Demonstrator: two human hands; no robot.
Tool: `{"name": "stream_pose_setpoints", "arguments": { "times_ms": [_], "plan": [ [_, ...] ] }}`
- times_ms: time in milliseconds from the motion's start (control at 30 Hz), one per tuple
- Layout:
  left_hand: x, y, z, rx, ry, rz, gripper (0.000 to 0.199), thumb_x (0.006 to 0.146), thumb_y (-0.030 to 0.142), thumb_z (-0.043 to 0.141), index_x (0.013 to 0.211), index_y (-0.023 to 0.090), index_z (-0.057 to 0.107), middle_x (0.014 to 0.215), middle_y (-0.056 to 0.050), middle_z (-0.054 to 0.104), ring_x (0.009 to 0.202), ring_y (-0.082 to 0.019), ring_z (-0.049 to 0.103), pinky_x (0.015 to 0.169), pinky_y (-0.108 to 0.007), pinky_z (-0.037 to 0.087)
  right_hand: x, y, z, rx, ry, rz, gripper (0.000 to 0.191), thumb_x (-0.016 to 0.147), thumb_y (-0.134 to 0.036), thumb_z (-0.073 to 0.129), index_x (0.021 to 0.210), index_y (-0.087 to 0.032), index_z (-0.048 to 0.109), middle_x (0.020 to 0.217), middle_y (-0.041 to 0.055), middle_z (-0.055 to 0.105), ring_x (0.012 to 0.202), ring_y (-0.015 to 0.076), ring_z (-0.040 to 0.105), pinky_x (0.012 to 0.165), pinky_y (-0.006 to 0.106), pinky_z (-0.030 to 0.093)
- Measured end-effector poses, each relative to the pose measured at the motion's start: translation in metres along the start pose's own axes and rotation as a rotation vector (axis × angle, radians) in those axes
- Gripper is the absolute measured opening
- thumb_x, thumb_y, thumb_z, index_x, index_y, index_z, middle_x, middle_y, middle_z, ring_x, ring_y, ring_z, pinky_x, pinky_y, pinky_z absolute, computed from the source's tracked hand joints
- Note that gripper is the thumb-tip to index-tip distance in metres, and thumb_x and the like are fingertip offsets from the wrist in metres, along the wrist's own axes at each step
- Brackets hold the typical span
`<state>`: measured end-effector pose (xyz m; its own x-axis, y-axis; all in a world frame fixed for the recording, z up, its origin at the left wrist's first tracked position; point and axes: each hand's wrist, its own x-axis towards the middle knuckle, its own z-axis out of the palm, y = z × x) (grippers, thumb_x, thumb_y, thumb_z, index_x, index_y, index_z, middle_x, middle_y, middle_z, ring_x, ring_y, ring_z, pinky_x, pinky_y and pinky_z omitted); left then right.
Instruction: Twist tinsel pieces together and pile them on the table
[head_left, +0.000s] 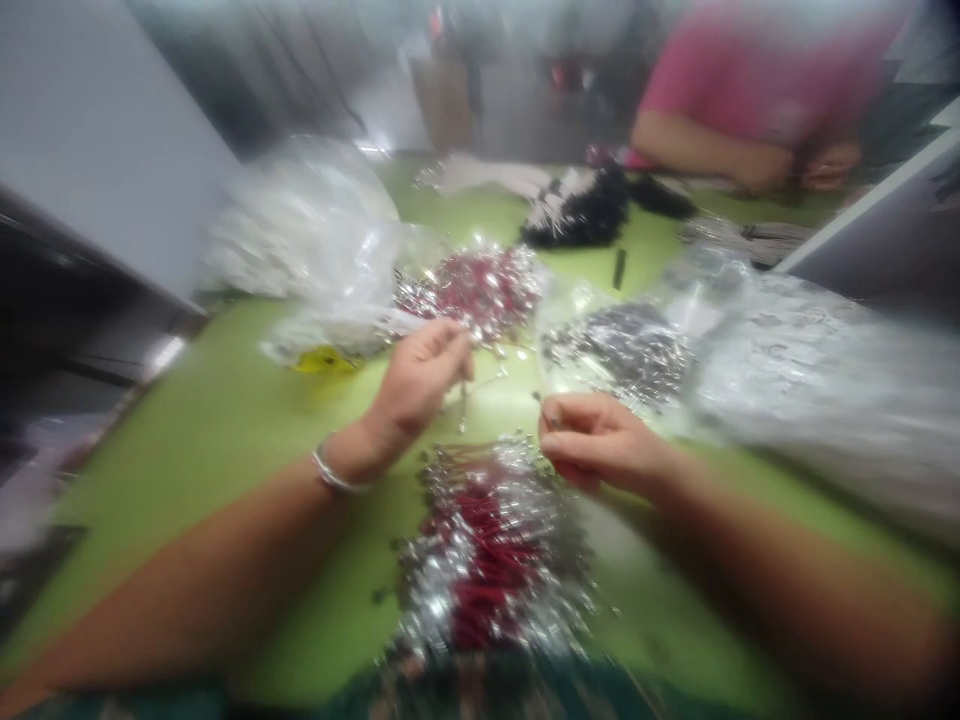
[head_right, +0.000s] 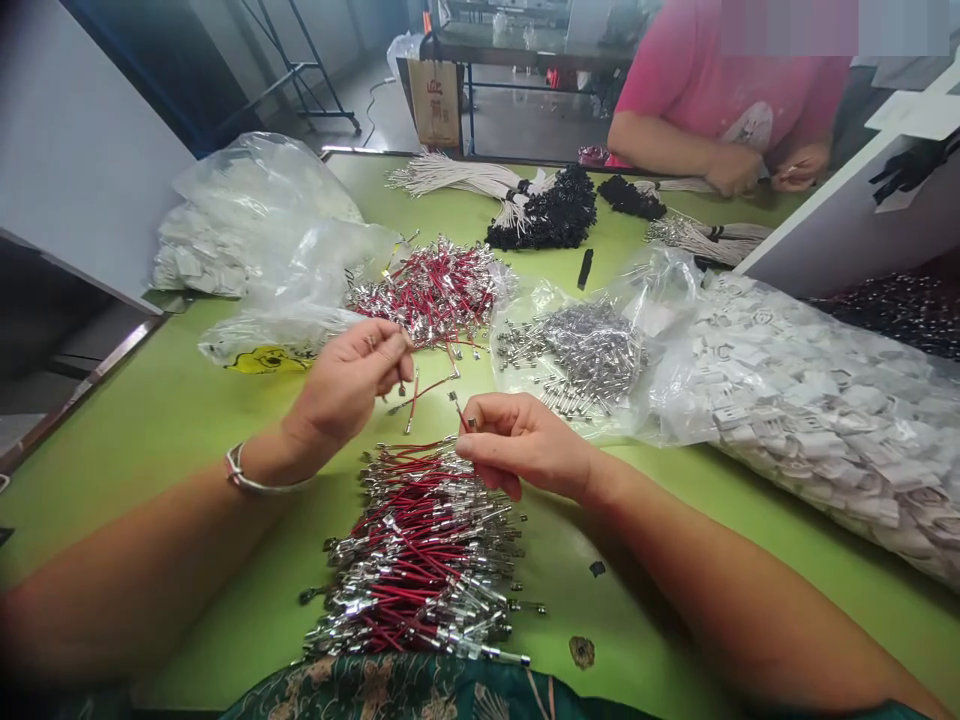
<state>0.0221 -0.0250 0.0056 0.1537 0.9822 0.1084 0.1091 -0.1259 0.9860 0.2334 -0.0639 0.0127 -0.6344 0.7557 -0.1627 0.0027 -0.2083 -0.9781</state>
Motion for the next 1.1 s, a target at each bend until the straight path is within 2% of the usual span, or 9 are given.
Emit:
{"name": "stream_pose_setpoints", "arguments": {
  "times_ms": [133,200,333,467,600,733,867,1033,1100],
  "plan": [
    [0.000,-0.002,0.002,-0.170,-0.095,-0.044,0.009,0.091,0.027,0.057,0.091,0.018,0.059,0.072,0.000,0.062,0.066,-0.009,0.056,0.061,-0.019,0.046,0.004,0.000,0.007,-0.041,0.221,-0.036,0.028,0.082,-0.040,0.068,0.071,-0.019,0.053,0.054,-0.0040,0.061,0.038,0.0053,0.049,0.036,0.017,0.039],
    [-0.005,0.000,0.009,-0.287,-0.160,-0.132,0.009,0.089,0.026,0.059,0.089,0.017,0.059,0.078,0.000,0.062,0.058,-0.006,0.051,0.051,-0.017,0.041,0.006,0.001,0.008,-0.038,0.292,-0.034,0.028,0.082,-0.041,0.067,0.072,-0.019,0.053,0.057,-0.0030,0.063,0.040,0.0059,0.051,0.037,0.018,0.042],
    [-0.014,0.006,0.020,-0.330,-0.212,-0.235,0.016,0.085,0.027,0.066,0.098,0.018,0.067,0.081,0.000,0.063,0.045,-0.001,0.037,0.038,-0.014,0.028,0.007,0.003,0.013,-0.076,0.300,-0.012,0.026,0.083,-0.040,0.065,0.074,-0.018,0.055,0.056,-0.0037,0.061,0.039,0.0063,0.050,0.036,0.018,0.039],
    [-0.016,0.009,0.025,-0.296,-0.283,-0.207,0.013,0.075,0.027,0.076,0.081,0.015,0.075,0.071,-0.002,0.067,0.054,-0.005,0.053,0.048,-0.016,0.042,0.007,0.006,0.019,-0.201,0.271,-0.026,0.020,0.084,-0.031,0.062,0.070,-0.017,0.057,0.051,-0.0059,0.055,0.039,0.0058,0.047,0.039,0.019,0.037],
    [-0.014,0.010,0.020,-0.243,-0.217,-0.168,0.013,0.074,0.028,0.078,0.072,0.016,0.075,0.071,-0.002,0.070,0.057,-0.007,0.057,0.052,-0.018,0.046,0.009,0.006,0.017,-0.225,0.322,-0.069,0.018,0.084,-0.029,0.062,0.072,-0.016,0.064,0.053,-0.0039,0.057,0.043,0.0070,0.050,0.043,0.021,0.042],
    [-0.010,0.008,0.008,-0.040,-0.109,-0.052,0.016,0.082,0.031,0.070,0.078,0.017,0.075,0.073,-0.003,0.072,0.057,-0.007,0.057,0.053,-0.019,0.046,0.008,0.005,0.007,-0.221,0.440,-0.074,0.020,0.084,-0.030,0.061,0.092,-0.014,0.069,0.067,0.0010,0.066,0.051,0.0099,0.058,0.048,0.024,0.050],
    [-0.008,-0.002,0.007,0.258,-0.096,0.173,0.010,0.080,0.024,0.071,0.075,0.017,0.075,0.070,-0.003,0.072,0.060,-0.009,0.060,0.058,-0.021,0.048,0.006,0.008,0.003,-0.380,0.524,-0.203,0.029,0.083,-0.025,0.063,0.110,-0.014,0.065,0.065,-0.0021,0.064,0.048,0.0082,0.054,0.047,0.023,0.047],
    [-0.009,-0.017,0.016,0.428,-0.117,0.415,0.006,0.078,0.020,0.073,0.074,0.015,0.074,0.068,-0.003,0.072,0.059,-0.009,0.061,0.059,-0.021,0.049,0.007,0.014,0.002,-0.473,0.514,-0.261,0.008,0.083,-0.022,0.065,0.086,-0.015,0.065,0.062,-0.0023,0.063,0.047,0.0070,0.053,0.047,0.021,0.044],
    [-0.010,-0.020,0.017,0.440,-0.122,0.487,0.007,0.079,0.021,0.073,0.076,0.015,0.074,0.068,-0.003,0.072,0.059,-0.009,0.061,0.059,-0.020,0.049,0.008,0.016,0.001,-0.548,0.482,-0.295,0.009,0.084,-0.021,0.063,0.081,-0.015,0.068,0.062,-0.0018,0.064,0.047,0.0066,0.053,0.048,0.021,0.043]
  ]
}}
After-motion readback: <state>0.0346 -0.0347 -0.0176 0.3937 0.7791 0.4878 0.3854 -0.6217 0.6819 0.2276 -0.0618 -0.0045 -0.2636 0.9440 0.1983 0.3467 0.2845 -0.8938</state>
